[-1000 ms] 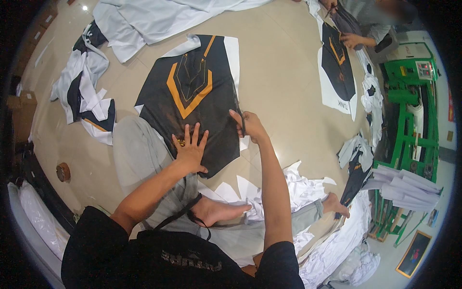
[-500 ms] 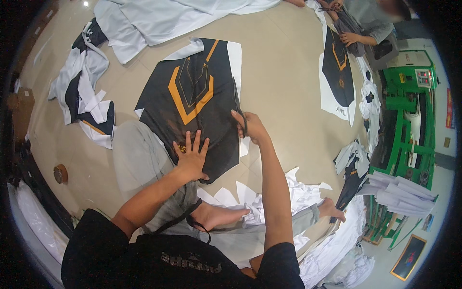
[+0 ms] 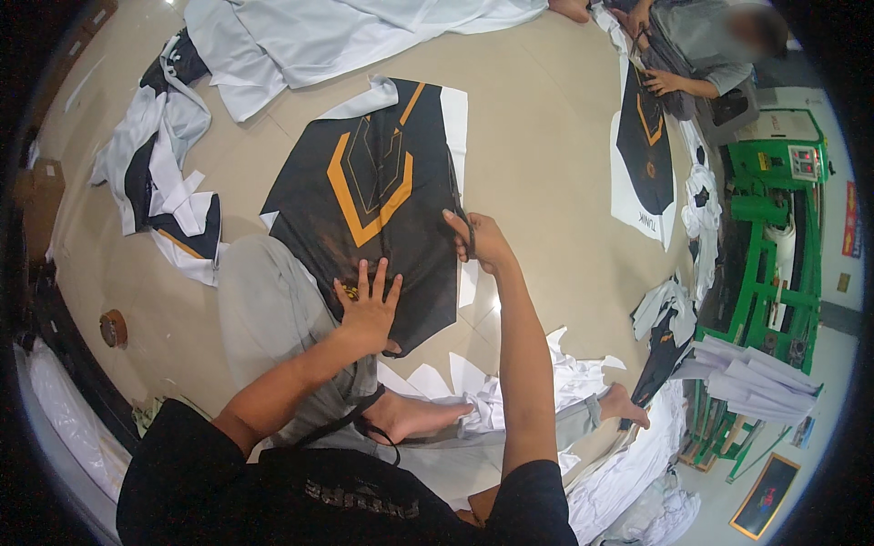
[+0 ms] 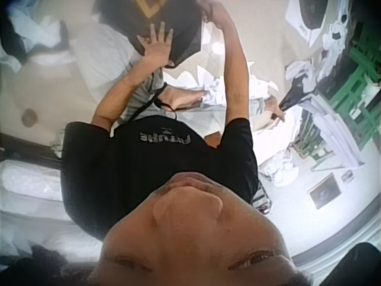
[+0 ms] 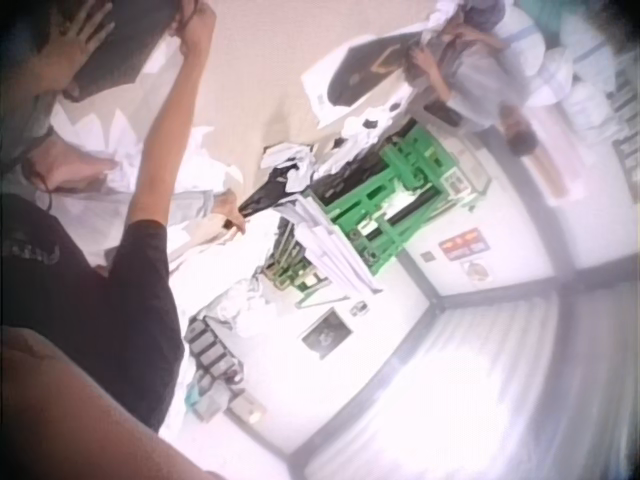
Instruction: The person sits on the floor of a workshop and uses scissors to cut a black and gold printed fabric sheet. They carefully follow the printed design lines to separate the fabric into specific shapes, occasionally adjusting the material with their hands.
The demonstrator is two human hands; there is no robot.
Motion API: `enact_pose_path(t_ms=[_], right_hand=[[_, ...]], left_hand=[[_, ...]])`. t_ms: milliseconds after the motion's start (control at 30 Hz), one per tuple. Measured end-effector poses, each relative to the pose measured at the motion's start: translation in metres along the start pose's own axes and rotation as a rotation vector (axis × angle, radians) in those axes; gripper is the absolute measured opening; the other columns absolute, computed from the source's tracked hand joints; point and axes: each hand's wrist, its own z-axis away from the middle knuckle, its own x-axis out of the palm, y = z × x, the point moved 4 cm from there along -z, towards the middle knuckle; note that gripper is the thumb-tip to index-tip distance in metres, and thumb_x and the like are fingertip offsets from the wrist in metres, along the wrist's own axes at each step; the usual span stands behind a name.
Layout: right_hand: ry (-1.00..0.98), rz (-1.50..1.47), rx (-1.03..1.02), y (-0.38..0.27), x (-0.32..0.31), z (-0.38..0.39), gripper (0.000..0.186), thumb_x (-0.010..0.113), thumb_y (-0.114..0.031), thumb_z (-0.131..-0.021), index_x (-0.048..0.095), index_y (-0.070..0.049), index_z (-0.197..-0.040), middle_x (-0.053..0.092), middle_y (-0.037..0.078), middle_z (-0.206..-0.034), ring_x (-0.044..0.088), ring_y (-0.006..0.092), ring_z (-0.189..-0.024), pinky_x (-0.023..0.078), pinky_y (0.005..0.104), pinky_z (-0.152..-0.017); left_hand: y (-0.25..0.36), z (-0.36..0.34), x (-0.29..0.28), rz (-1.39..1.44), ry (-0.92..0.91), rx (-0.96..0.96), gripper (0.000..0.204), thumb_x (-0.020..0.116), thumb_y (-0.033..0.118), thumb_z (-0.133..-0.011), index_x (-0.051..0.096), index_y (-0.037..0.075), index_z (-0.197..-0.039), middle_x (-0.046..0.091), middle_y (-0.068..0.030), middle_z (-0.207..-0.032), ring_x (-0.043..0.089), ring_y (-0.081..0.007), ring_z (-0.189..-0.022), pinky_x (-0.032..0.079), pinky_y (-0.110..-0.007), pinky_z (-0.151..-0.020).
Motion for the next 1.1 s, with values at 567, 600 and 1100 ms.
enact_pose_path(t_ms=[567,600,1100], right_hand=[[0.003,-0.122,0.017,-0.025,0.006,-0.023,0.055,0.075,-0.058,-0.094,0.054,-0.008,-0.083,0.052,0.000,-0.065,0.051,0.0124,-0.050,0.046,0.0286,-0.049],[0.009,-0.136,0.013,-0.030,0.007,-0.025,0.055,0.075,-0.058,-0.094,0.054,-0.008,-0.083,0.052,0.000,-0.065,0.051,0.0123,-0.051,0.046,0.0286,-0.048],[0.008,-0.204,0.020,-0.050,0.010,-0.048,0.052,0.076,-0.056,-0.094,0.051,-0.012,-0.082,0.049,-0.002,-0.065,0.048,0.0122,-0.053,0.042,0.0284,-0.050]], left_hand=[[-0.003,0.001,0.008,0.076,0.044,0.047,0.141,0.097,0.052,-0.059,0.017,0.011,-0.168,-0.009,-0.0234,-0.174,-0.008,-0.0531,-0.158,0.008,-0.089,-0.108],[-0.004,0.001,0.009,0.077,0.043,0.049,0.141,0.097,0.051,-0.059,0.017,0.011,-0.168,-0.009,-0.0236,-0.174,-0.008,-0.0534,-0.158,0.008,-0.090,-0.108],[-0.005,0.004,0.006,0.055,0.058,0.092,0.137,0.094,0.057,-0.061,0.023,0.007,-0.167,-0.007,-0.0286,-0.173,-0.006,-0.0569,-0.156,0.012,-0.090,-0.106]])
